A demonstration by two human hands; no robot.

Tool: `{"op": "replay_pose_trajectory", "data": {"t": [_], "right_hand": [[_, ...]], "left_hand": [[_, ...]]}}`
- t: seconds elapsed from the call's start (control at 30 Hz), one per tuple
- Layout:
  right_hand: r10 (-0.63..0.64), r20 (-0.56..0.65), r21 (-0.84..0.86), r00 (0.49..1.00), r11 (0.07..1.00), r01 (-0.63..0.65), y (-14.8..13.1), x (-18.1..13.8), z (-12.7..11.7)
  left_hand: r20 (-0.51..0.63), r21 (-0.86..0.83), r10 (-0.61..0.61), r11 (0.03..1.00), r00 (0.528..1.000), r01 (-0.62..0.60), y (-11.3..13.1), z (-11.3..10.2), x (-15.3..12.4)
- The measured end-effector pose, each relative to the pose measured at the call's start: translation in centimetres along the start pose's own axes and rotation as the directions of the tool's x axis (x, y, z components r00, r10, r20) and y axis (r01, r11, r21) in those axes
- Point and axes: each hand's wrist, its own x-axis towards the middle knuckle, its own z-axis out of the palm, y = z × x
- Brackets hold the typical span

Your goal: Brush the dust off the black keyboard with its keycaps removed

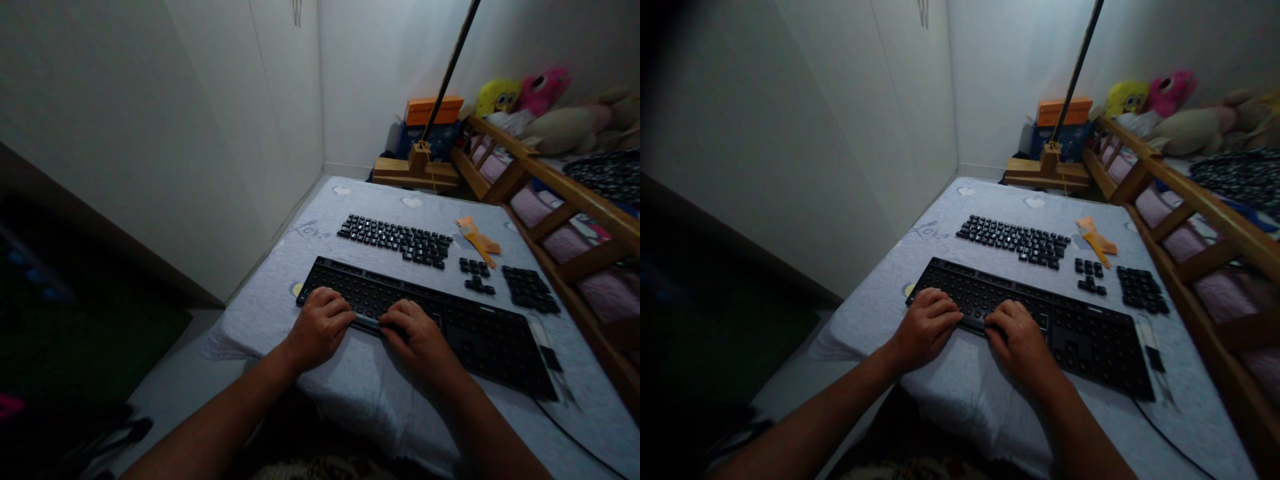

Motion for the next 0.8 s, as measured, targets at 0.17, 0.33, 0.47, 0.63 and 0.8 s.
{"op": "replay_pose_trajectory", "data": {"t": [0.17, 0.33, 0.47, 0.63, 0.8], "right_hand": [[0.021, 0.017, -0.052, 1.0, 0.998, -0.02, 0.18, -0.05, -0.54], [0.024, 0.067, -0.077, 0.997, 0.997, -0.019, 0.16, 0.02, -0.52], [0.032, 0.095, -0.091, 0.995, 0.996, -0.024, 0.2, 0.06, -0.35], [0.026, 0.092, -0.111, 0.995, 0.994, -0.016, 0.33, 0.03, -0.11], [0.02, 0.085, -0.139, 0.996, 0.99, -0.008, 0.42, -0.02, 0.13]], "left_hand": [[-0.011, 0.007, 0.005, 1.0, 1.0, -0.005, 0.08, -0.16, -0.01], [-0.042, 0.003, 0.006, 1.0, 0.999, -0.006, 0.19, -0.22, 0.07], [-0.035, 0.003, 0.009, 1.0, 0.999, -0.009, 0.17, -0.19, 0.04], [-0.006, 0.009, 0.004, 1.0, 1.0, -0.004, 0.1, -0.12, 0.0], [-0.017, 0.003, 0.0, 1.0, 1.0, 0.0, 0.15, -0.13, 0.03]]}}
